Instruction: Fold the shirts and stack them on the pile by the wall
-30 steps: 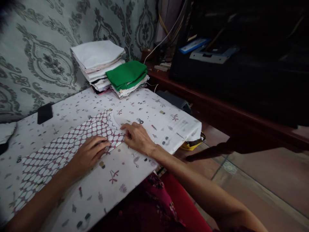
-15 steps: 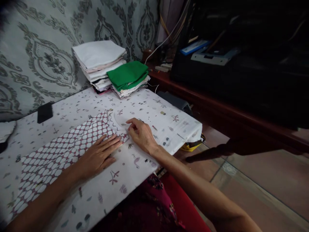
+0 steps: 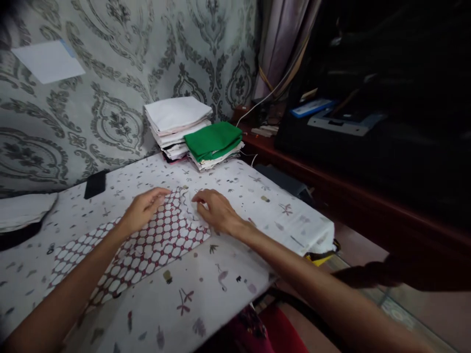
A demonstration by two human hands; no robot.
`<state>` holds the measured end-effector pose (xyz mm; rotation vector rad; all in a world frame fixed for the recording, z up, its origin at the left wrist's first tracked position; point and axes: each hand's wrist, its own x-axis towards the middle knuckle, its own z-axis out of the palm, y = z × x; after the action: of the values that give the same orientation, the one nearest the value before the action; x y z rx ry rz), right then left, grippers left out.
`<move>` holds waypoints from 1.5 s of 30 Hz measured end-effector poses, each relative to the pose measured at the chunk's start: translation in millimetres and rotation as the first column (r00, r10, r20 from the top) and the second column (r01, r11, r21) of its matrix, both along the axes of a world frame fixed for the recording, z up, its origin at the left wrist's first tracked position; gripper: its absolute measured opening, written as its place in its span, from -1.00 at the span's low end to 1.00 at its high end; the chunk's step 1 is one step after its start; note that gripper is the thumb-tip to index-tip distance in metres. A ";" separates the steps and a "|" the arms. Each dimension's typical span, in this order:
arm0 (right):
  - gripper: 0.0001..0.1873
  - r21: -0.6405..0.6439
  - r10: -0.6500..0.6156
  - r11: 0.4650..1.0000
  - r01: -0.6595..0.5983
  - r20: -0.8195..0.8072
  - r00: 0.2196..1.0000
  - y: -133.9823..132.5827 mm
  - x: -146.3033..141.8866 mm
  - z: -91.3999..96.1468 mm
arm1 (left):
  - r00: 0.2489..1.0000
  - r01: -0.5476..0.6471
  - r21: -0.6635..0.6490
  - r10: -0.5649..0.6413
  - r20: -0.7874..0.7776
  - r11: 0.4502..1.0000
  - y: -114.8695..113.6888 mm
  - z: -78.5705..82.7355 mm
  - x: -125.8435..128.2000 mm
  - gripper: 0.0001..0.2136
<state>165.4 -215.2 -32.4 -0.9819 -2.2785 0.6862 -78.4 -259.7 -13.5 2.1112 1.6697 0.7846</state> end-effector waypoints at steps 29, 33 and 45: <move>-0.66 0.233 0.300 0.926 -0.297 0.025 0.954 82.8 -69.1 -49.8 | 0.970 -0.064 0.060 0.076 -0.232 0.996 -5.9 -36.6 -32.6 -0.51; -0.67 0.219 0.301 0.928 -0.302 0.040 0.953 84.6 -71.4 -52.9 | 0.941 -0.191 -0.175 0.129 -0.314 0.966 -60.0 -42.3 -76.9 -0.45; -0.64 0.239 0.299 0.924 -0.297 0.032 0.954 83.6 -75.0 -48.3 | 0.620 -0.683 0.081 0.635 -0.461 0.726 -125.8 -34.2 -199.5 -0.53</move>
<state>90.4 -131.7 -80.8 -0.5240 -2.4630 0.5126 -277.8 -385.4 -47.7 1.6496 2.7714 0.3399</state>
